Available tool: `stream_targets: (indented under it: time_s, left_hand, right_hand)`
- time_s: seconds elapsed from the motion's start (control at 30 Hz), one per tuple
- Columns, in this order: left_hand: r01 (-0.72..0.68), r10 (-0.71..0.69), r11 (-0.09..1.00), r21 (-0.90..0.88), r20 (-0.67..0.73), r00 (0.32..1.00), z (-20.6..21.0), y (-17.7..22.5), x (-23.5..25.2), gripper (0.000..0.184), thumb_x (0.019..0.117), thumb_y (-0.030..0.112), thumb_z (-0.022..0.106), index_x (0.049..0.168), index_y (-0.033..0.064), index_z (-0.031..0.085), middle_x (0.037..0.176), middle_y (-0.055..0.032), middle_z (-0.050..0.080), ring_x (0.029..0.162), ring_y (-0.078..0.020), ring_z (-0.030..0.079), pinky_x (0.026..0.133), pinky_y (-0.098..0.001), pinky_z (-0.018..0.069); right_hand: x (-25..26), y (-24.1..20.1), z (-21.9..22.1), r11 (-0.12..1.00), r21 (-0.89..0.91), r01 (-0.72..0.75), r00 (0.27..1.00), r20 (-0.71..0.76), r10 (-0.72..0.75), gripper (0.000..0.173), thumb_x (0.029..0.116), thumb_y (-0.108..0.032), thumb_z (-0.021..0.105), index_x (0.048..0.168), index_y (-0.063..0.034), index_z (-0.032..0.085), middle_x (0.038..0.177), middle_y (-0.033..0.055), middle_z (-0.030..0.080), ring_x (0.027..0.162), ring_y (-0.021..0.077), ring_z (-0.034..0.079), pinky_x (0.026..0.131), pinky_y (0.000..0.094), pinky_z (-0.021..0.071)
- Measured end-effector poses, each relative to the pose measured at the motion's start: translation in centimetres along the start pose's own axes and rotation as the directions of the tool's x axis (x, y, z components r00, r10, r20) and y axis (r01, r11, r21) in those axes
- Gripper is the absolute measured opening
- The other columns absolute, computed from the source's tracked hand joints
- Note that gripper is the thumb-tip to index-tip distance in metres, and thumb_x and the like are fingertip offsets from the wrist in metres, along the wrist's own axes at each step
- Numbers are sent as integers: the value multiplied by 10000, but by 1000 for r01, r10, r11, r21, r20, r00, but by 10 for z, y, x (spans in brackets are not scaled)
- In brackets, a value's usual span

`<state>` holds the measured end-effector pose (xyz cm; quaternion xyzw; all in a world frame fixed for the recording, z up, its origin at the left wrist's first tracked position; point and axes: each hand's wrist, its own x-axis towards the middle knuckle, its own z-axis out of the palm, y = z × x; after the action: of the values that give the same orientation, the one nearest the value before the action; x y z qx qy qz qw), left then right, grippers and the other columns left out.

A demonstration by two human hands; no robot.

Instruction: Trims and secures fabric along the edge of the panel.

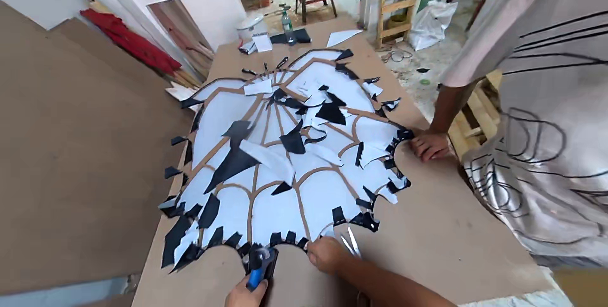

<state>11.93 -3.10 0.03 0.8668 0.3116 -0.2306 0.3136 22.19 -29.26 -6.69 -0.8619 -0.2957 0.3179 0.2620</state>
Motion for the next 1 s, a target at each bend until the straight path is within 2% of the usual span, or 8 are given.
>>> stream_targets:
  time_s: [0.03, 0.13, 0.23, 0.33, 0.4, 0.67, 0.77, 1.0]
  left_hand:
    - [-6, 6, 1000, -5, -13, 1000, 0, 3, 2, 414, 904, 452, 700, 1119, 100, 737, 836, -128, 730, 708, -281, 712, 704, -555, 592]
    - [12, -12, 1000, 4, 10, 1000, -6, 7, -4, 418, 927, 455, 699, 1155, 105, 720, 872, -114, 726, 746, -265, 714, 737, -528, 604]
    - [-32, 30, 999, 34, 74, 997, -6, -2, -4, 373, 929, 423, 728, 1142, 116, 729, 852, -101, 731, 716, -239, 718, 726, -502, 620]
    - [-169, 150, 977, 130, 143, 978, 0, 0, -11, 322, 905, 419, 756, 1136, 194, 755, 909, -47, 751, 825, -189, 726, 814, -496, 604]
    - [-234, 205, 959, 160, 181, 962, 4, 8, -17, 304, 902, 413, 761, 1144, 229, 761, 925, -20, 755, 862, -163, 723, 835, -486, 597]
    - [-290, 267, 949, 121, 172, 948, 15, 34, -13, 257, 915, 390, 760, 1123, 240, 766, 873, -17, 742, 793, -170, 704, 768, -501, 587]
    - [-290, 256, 940, 180, 188, 948, 16, 40, -10, 245, 925, 400, 741, 1114, 244, 764, 857, -22, 737, 773, -181, 702, 748, -509, 582]
    - [-286, 211, 907, 310, 254, 944, 17, 48, -11, 275, 912, 358, 729, 1137, 201, 738, 883, -64, 731, 822, -228, 707, 772, -526, 577]
  right_hand:
    - [-1, -2, -7, 1000, 12, -28, 1000, 13, 28, 381, 1067, -291, 403, 1241, -56, 647, 1105, 228, 706, 1100, 414, 675, 943, 620, 514]
    - [-5, -12, -10, 996, 29, -79, 995, 66, 77, 370, 1079, -289, 420, 1278, -63, 635, 1144, 230, 695, 1130, 418, 663, 953, 621, 515]
    - [4, -1, 11, 999, -11, -32, 999, -13, 32, 300, 1050, -305, 480, 1128, -102, 686, 970, 147, 719, 972, 338, 708, 851, 568, 561]
    - [7, 2, 9, 998, -2, -59, 998, -35, 59, 250, 1031, -290, 495, 1000, -99, 653, 842, 121, 690, 856, 313, 703, 765, 545, 554]
    - [6, 1, 5, 996, 25, -81, 996, -36, 81, 212, 1019, -258, 505, 966, -95, 630, 805, 121, 671, 819, 315, 695, 726, 537, 548]
    - [3, 2, 4, 991, 104, -82, 994, -70, 90, 139, 999, -195, 517, 969, -94, 608, 777, 127, 654, 786, 322, 686, 695, 537, 539]
    - [2, 2, 3, 991, 97, -88, 994, -60, 94, 140, 1005, -197, 507, 960, -101, 600, 770, 114, 651, 779, 308, 685, 686, 523, 538]
    - [5, 4, 3, 991, 110, -82, 995, -47, 88, 135, 1009, -198, 501, 951, -113, 587, 750, 98, 635, 762, 284, 675, 677, 505, 536]
